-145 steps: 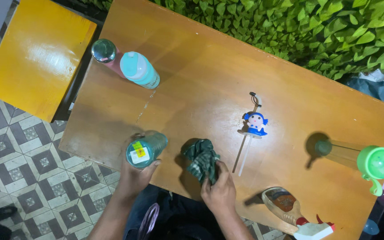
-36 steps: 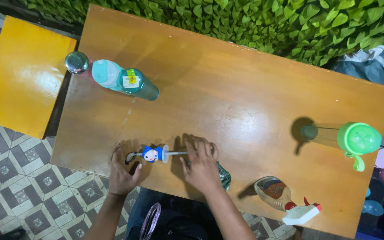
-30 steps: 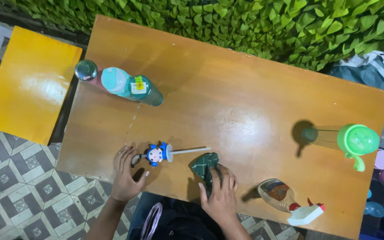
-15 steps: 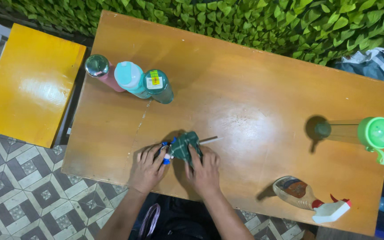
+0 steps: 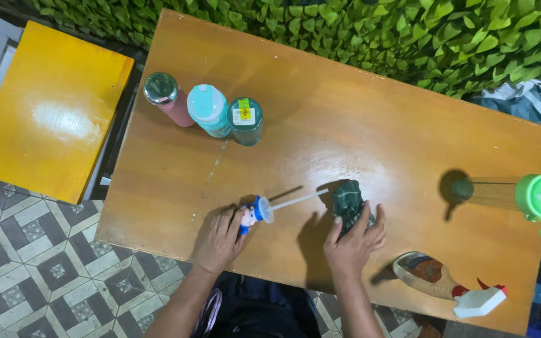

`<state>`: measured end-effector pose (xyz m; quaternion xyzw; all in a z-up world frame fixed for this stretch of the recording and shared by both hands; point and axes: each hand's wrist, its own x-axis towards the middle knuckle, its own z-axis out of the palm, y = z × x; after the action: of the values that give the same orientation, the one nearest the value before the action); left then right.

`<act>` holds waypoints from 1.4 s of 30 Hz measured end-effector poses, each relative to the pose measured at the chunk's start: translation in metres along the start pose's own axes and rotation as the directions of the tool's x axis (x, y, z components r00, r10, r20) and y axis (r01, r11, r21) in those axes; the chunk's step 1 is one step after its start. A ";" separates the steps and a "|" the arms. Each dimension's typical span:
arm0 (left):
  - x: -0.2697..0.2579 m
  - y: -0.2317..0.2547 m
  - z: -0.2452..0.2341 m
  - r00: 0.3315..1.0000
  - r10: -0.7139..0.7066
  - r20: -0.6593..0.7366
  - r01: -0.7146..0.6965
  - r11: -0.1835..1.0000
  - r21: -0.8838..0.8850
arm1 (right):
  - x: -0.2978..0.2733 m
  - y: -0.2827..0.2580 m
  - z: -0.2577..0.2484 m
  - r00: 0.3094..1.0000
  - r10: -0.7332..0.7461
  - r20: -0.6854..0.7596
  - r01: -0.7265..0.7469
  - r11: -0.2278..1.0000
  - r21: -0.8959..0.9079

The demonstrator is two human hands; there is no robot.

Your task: The person wipes a teal plastic bottle with a green checkered cloth, then wipes a small blue figurine and its stick. The person disassembles a green-lidded tumbler, wipes the tumbler body, and places the parts on the table.

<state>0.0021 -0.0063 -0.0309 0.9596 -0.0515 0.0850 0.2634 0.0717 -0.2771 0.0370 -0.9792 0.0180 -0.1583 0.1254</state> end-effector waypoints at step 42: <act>-0.012 0.001 0.002 0.990 0.028 0.141 -0.014 0.995 -0.097 | -0.067 -0.069 0.066 0.738 -0.092 0.669 -0.666 0.059 0.743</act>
<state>-0.0099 -0.0080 -0.0348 0.9488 -0.0842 0.0165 0.3039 0.0284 -0.1896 -0.0268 -0.6137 0.0833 0.1947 0.7606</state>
